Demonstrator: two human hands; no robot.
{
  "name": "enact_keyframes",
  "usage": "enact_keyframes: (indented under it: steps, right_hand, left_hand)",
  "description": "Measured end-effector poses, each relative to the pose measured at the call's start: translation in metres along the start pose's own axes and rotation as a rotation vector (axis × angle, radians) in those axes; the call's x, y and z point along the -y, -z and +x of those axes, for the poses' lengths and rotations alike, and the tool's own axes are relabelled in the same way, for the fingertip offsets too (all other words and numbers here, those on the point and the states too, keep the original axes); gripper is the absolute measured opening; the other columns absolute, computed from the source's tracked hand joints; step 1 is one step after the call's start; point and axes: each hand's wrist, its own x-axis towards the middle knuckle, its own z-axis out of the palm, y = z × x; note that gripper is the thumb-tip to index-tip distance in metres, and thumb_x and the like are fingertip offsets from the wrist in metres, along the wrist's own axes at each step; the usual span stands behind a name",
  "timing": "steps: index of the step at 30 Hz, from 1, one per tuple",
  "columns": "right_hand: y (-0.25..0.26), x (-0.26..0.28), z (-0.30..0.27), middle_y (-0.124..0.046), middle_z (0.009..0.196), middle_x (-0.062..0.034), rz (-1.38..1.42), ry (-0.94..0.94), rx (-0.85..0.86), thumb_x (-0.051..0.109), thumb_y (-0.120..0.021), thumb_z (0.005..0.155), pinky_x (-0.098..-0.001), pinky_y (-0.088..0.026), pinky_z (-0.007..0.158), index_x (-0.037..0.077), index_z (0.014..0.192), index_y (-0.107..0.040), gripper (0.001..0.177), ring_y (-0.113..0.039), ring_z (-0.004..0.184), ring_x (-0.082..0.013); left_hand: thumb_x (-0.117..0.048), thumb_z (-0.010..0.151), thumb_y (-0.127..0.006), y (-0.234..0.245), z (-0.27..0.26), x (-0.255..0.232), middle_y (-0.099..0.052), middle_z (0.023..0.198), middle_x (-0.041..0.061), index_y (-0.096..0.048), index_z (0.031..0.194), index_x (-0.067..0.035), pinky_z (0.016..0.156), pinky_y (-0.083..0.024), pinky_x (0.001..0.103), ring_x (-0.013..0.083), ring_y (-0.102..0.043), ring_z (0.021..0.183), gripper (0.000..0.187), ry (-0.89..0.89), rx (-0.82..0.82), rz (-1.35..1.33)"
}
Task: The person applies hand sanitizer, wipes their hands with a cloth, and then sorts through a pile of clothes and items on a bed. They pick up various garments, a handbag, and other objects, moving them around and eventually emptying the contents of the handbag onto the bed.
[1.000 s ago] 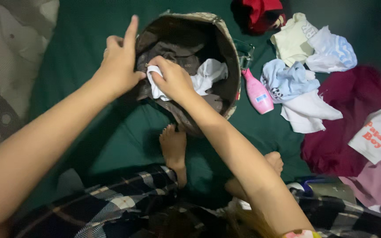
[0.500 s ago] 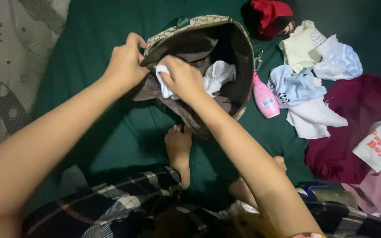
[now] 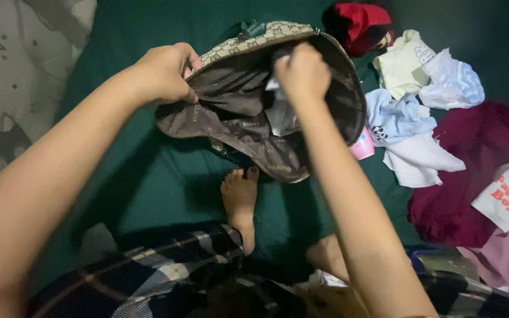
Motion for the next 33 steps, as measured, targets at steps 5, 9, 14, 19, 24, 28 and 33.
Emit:
enact_keyframes:
  steps: [5,9,14,19,24,28,33]
  right_hand:
    - [0.030,-0.018,-0.008,-0.070,0.100,-0.0158,0.138,0.186,-0.207,0.025,-0.074,0.090,-0.0539,-0.055,0.071,0.009,0.111,-0.059,0.030,-0.069,0.087,-0.0419]
    - [0.036,0.005,-0.050,-0.067,0.119,-0.0135,0.155,0.555,-0.125,0.010,-0.071,0.083,-0.0462,-0.055,0.068,0.014,0.120,-0.061,0.039,-0.071,0.089,-0.0368]
    - [0.032,0.009,-0.070,-0.065,0.132,-0.0075,-0.032,0.789,0.101,0.005,-0.066,0.076,-0.0408,-0.056,0.062,0.019,0.128,-0.067,0.054,-0.072,0.082,-0.0293]
    - [0.038,-0.016,-0.094,-0.067,0.129,-0.0009,-0.098,0.727,0.296,0.008,-0.062,0.084,-0.0400,-0.057,0.068,0.022,0.119,-0.074,0.040,-0.073,0.084,-0.0263]
    - [0.051,-0.036,-0.103,-0.070,0.127,0.0003,-0.052,0.727,0.253,0.005,-0.062,0.081,-0.0383,-0.057,0.069,0.024,0.115,-0.078,0.042,-0.074,0.088,-0.0243]
    - [0.049,-0.033,-0.104,-0.071,0.125,0.0000,-0.066,0.731,0.273,0.008,-0.064,0.080,-0.0389,-0.057,0.068,0.026,0.114,-0.080,0.041,-0.073,0.083,-0.0255]
    - [0.052,-0.026,-0.106,-0.071,0.125,-0.0024,-0.036,0.737,0.275,0.009,-0.064,0.081,-0.0393,-0.057,0.070,0.023,0.115,-0.079,0.039,-0.073,0.084,-0.0261]
  left_hand:
    - [-0.041,0.079,-0.086,-0.005,0.006,-0.016,-0.074,0.099,0.017,-0.068,0.128,-0.014,0.080,-0.055,0.044,0.0328,-0.071,0.092,0.059,0.035,0.025,0.118]
    - [-0.046,0.089,-0.076,-0.003,0.001,-0.024,-0.075,0.095,0.019,-0.076,0.119,-0.012,0.081,-0.057,0.045,0.0340,-0.073,0.088,0.045,-0.010,-0.042,0.083]
    - [-0.042,0.090,-0.073,-0.004,-0.015,-0.041,-0.074,0.098,0.018,-0.075,0.112,-0.008,0.080,-0.056,0.048,0.0366,-0.071,0.092,0.040,0.022,-0.146,0.125]
    - [-0.042,0.088,-0.072,0.001,-0.021,-0.051,-0.073,0.099,0.017,-0.073,0.111,-0.010,0.079,-0.055,0.050,0.0386,-0.070,0.093,0.039,0.035,-0.189,0.144]
    - [-0.038,0.089,-0.070,0.001,-0.021,-0.051,-0.074,0.100,0.017,-0.073,0.112,-0.009,0.080,-0.056,0.049,0.0380,-0.070,0.094,0.037,0.031,-0.174,0.148]
    - [-0.041,0.089,-0.071,0.000,-0.022,-0.055,-0.074,0.098,0.017,-0.073,0.113,-0.010,0.078,-0.055,0.050,0.0381,-0.070,0.093,0.039,0.011,-0.195,0.178]
    - [-0.047,0.094,-0.068,0.002,-0.023,-0.057,-0.074,0.093,0.015,-0.075,0.109,-0.013,0.075,-0.056,0.050,0.0362,-0.071,0.088,0.037,0.048,-0.187,0.203]
